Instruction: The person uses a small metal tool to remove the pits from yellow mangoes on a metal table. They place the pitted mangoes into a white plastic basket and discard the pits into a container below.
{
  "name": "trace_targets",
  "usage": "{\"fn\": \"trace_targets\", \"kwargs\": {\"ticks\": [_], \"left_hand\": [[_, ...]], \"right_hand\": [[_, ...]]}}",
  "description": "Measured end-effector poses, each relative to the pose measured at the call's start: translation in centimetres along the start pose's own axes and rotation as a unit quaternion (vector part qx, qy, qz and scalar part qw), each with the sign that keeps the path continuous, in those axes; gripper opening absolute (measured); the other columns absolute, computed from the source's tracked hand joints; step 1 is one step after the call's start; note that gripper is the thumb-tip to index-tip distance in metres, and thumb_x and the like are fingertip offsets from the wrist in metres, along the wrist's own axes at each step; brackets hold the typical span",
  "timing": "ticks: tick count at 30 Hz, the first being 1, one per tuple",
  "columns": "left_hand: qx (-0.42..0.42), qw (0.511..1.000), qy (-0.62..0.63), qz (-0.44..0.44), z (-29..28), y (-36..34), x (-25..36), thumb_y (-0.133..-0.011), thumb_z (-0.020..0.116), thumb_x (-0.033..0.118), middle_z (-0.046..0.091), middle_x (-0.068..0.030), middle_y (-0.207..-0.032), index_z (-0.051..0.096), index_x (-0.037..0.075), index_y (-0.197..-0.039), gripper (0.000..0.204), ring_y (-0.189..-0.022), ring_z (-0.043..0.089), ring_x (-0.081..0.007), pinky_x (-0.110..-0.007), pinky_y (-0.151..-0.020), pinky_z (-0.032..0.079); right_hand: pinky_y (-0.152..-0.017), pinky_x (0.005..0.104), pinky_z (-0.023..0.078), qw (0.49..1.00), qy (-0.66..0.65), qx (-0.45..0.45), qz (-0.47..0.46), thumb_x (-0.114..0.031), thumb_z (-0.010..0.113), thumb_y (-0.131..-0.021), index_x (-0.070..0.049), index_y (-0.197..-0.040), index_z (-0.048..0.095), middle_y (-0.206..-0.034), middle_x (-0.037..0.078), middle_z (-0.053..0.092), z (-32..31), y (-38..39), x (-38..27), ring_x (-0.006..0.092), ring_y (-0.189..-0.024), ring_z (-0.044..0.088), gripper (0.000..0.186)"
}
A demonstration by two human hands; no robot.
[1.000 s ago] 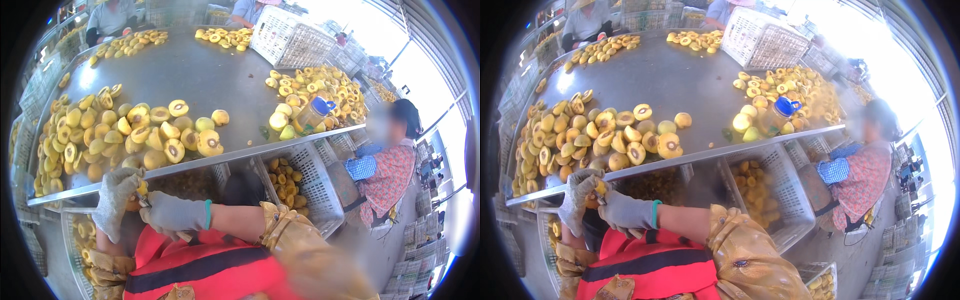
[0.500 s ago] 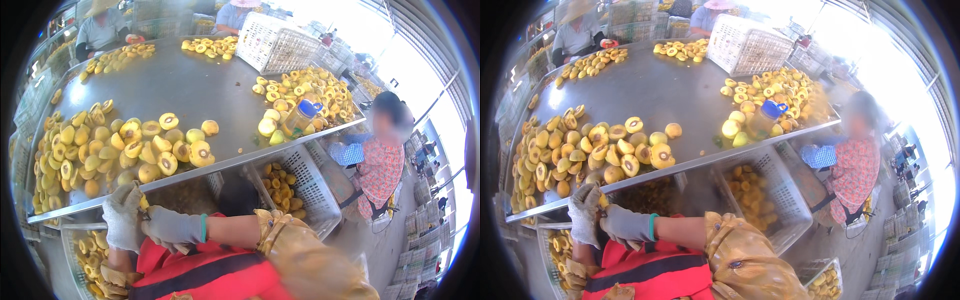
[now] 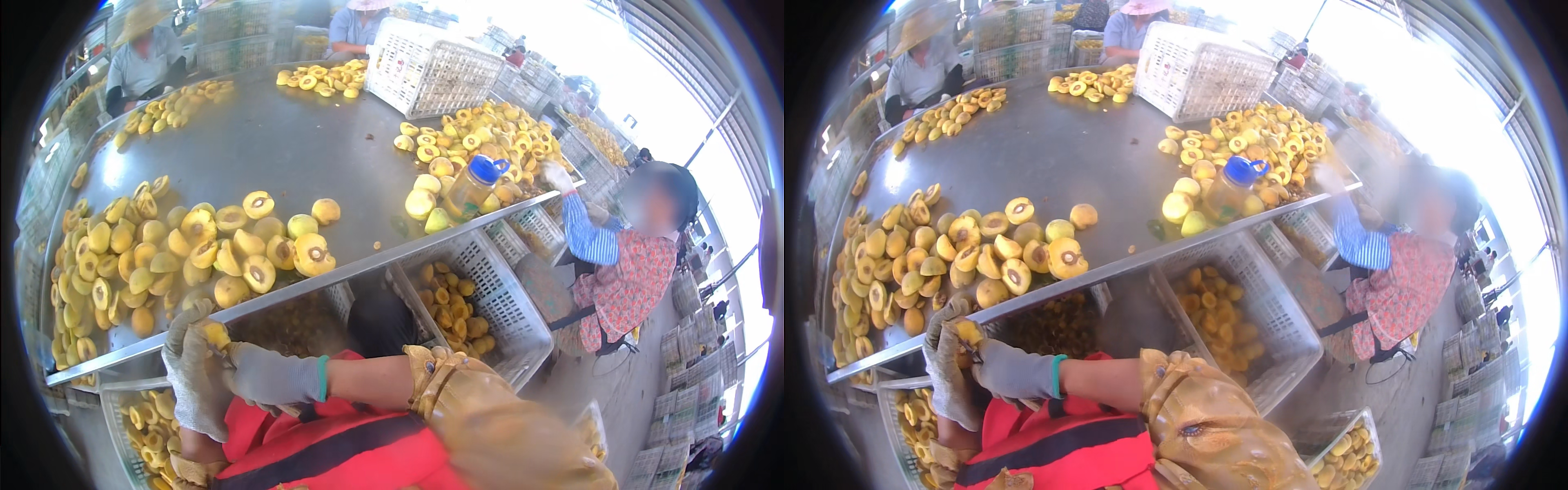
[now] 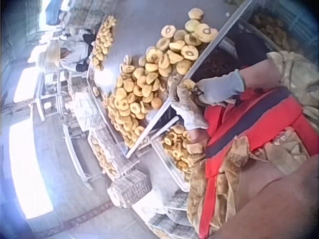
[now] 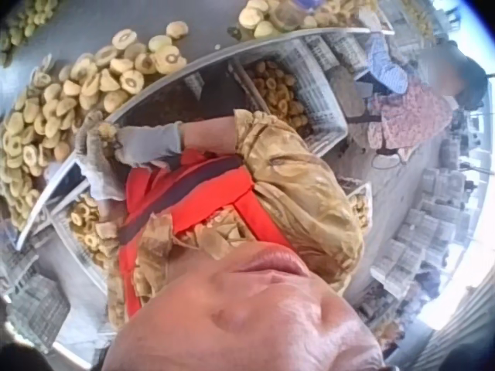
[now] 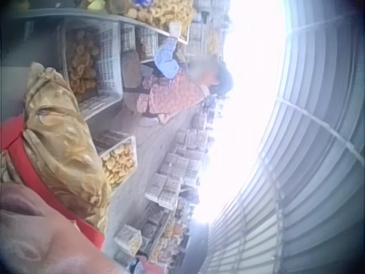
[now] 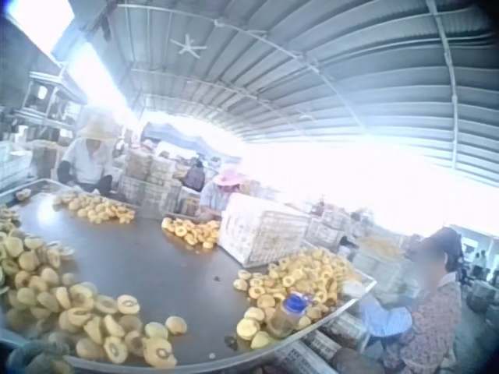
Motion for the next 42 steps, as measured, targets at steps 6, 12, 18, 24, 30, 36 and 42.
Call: {"fn": "trace_targets", "kwargs": {"ticks": [6,12,18,24,30,36,42], "left_hand": [[0.008,0.966,-0.187,0.181,-1.4,0.7,1.0,-0.086,0.060,0.009,0.063,-0.0145,-0.118,0.061,-0.001,-0.118,0.033,-0.108,0.060,-0.0233,-0.034,-0.098,0.046],[-0.076,0.928,-0.331,0.149,-0.1,0.1,1.6,-0.084,0.064,0.011,0.068,-0.0149,-0.105,0.066,-0.003,-0.104,0.025,-0.099,0.063,-0.0236,-0.033,-0.090,0.048],[-0.070,0.894,-0.365,0.251,0.9,0.6,2.6,-0.091,0.062,0.037,0.066,-0.0189,-0.110,0.061,-0.005,-0.115,0.049,-0.102,0.062,-0.0293,-0.038,-0.092,0.048],[-0.018,0.923,-0.370,0.104,-1.7,-0.6,-0.4,-0.097,0.057,0.030,0.064,-0.0157,-0.110,0.060,-0.006,-0.113,0.040,-0.102,0.062,-0.0240,-0.035,-0.089,0.048],[-0.047,0.873,-0.446,0.193,1.5,-0.4,1.9,-0.095,0.055,0.019,0.066,-0.0149,-0.106,0.062,-0.004,-0.108,0.028,-0.098,0.063,-0.0242,-0.033,-0.089,0.048],[-0.077,0.971,-0.179,0.137,-2.2,-1.8,-1.3,-0.093,0.063,0.023,0.066,-0.0146,-0.107,0.065,-0.005,-0.107,0.031,-0.100,0.063,-0.0230,-0.037,-0.090,0.050],[-0.142,0.988,-0.060,0.032,0.0,-0.7,-0.4,-0.086,0.072,0.033,0.066,-0.0143,-0.102,0.065,-0.004,-0.108,0.044,-0.093,0.063,-0.0227,-0.035,-0.084,0.052]], "right_hand": [[-0.038,0.0325,0.046,0.998,-0.033,-0.044,-0.001,-0.023,0.048,-0.094,0.000,-0.102,0.047,-0.064,0.009,0.055,1.2,0.9,-1.0,0.0167,-0.044,0.054,0.024],[-0.037,0.0331,0.046,0.997,0.075,0.008,0.020,-0.023,0.049,-0.093,0.002,-0.095,0.052,-0.064,0.010,0.054,-0.1,1.7,-0.8,0.0197,-0.045,0.057,0.024],[-0.041,0.0379,0.052,0.978,-0.089,-0.151,-0.112,-0.014,0.046,-0.092,0.006,-0.087,0.056,-0.064,0.012,0.060,1.2,-2.7,2.9,0.0262,-0.052,0.065,0.023],[-0.041,0.0411,0.052,0.998,0.047,-0.018,-0.038,-0.009,0.044,-0.091,0.010,-0.078,0.056,-0.061,0.022,0.061,0.2,0.5,0.0,0.0316,-0.050,0.064,0.026],[-0.043,0.0415,0.052,0.981,0.159,0.061,-0.096,-0.013,0.046,-0.092,0.007,-0.092,0.054,-0.063,0.018,0.061,-0.6,-0.1,0.2,0.0305,-0.051,0.064,0.021],[-0.032,0.0363,0.043,1.000,-0.008,0.020,-0.010,-0.018,0.048,-0.090,0.000,-0.089,0.052,-0.064,0.013,0.054,-0.1,1.2,-0.5,0.0230,-0.040,0.054,0.018],[-0.023,0.0312,0.030,0.967,-0.233,-0.103,-0.022,-0.020,0.053,-0.082,-0.012,-0.064,0.043,-0.046,0.003,0.037,1.4,1.8,-0.4,0.0158,-0.031,0.042,0.022]]}}
Point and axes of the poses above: each hand's wrist, its own y-axis away from the middle knuckle, its own z-axis out of the palm, x = y × z, the point moved 7 cm from there along -y, towards the middle knuckle
